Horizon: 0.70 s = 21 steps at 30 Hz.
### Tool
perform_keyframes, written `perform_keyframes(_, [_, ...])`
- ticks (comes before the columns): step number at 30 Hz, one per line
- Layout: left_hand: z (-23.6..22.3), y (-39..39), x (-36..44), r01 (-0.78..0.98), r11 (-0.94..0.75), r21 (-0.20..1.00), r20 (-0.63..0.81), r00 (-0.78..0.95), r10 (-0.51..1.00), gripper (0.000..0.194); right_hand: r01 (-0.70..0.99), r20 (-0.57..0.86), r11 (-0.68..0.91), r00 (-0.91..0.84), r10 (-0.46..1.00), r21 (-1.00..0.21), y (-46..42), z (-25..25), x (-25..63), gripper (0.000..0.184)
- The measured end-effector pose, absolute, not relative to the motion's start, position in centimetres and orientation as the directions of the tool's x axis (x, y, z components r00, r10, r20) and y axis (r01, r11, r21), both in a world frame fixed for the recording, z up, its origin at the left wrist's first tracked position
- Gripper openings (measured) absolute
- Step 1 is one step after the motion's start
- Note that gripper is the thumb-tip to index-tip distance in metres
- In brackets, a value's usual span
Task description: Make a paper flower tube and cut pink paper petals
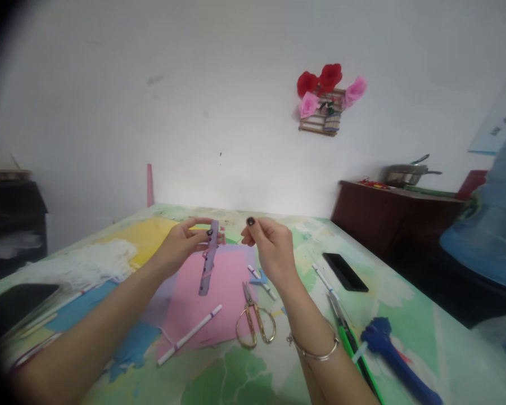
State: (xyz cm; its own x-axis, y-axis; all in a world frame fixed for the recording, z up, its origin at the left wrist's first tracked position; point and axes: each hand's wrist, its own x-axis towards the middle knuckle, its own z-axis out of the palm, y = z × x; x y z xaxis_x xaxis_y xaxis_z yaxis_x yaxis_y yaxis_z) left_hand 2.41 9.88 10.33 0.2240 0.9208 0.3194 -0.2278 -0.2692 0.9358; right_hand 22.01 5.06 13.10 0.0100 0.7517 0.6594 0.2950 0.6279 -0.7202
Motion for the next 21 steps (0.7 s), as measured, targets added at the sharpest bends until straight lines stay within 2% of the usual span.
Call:
perform_keyframes(3, [10.3,9.9,2.4,-0.232,-0.26,0.937,0.304,0.18,0.935,0.041,0.411,0.578,0.551,-0.069,0.813,-0.726,5.8,12.2,21.5,0.031])
perform_keyframes(6, [10.4,9.7,2.5,-0.244,-0.266,0.933,0.313,0.181,0.932,0.043,0.557,0.503,0.49,-0.144,0.852,-0.67,6.4,11.2,20.8,0.023])
perform_keyframes(9, [10.4,9.5,2.6,-0.257,-0.295,0.92,0.349,0.198,0.916,0.042,0.625,0.436,0.466,-0.214,0.874,-0.627,6.7,10.4,20.0,0.016])
perform_keyframes(14, [10.4,9.3,2.6,-0.261,-0.309,0.915,0.37,0.231,0.9,0.041,0.556,0.352,0.452,-0.284,0.892,-0.697,6.8,9.3,19.1,0.016])
perform_keyframes(21, [9.9,9.6,2.7,-0.265,-0.329,0.906,0.395,0.256,0.882,0.042,0.425,0.386,0.483,-0.298,0.873,-0.766,7.4,8.1,18.2,0.01])
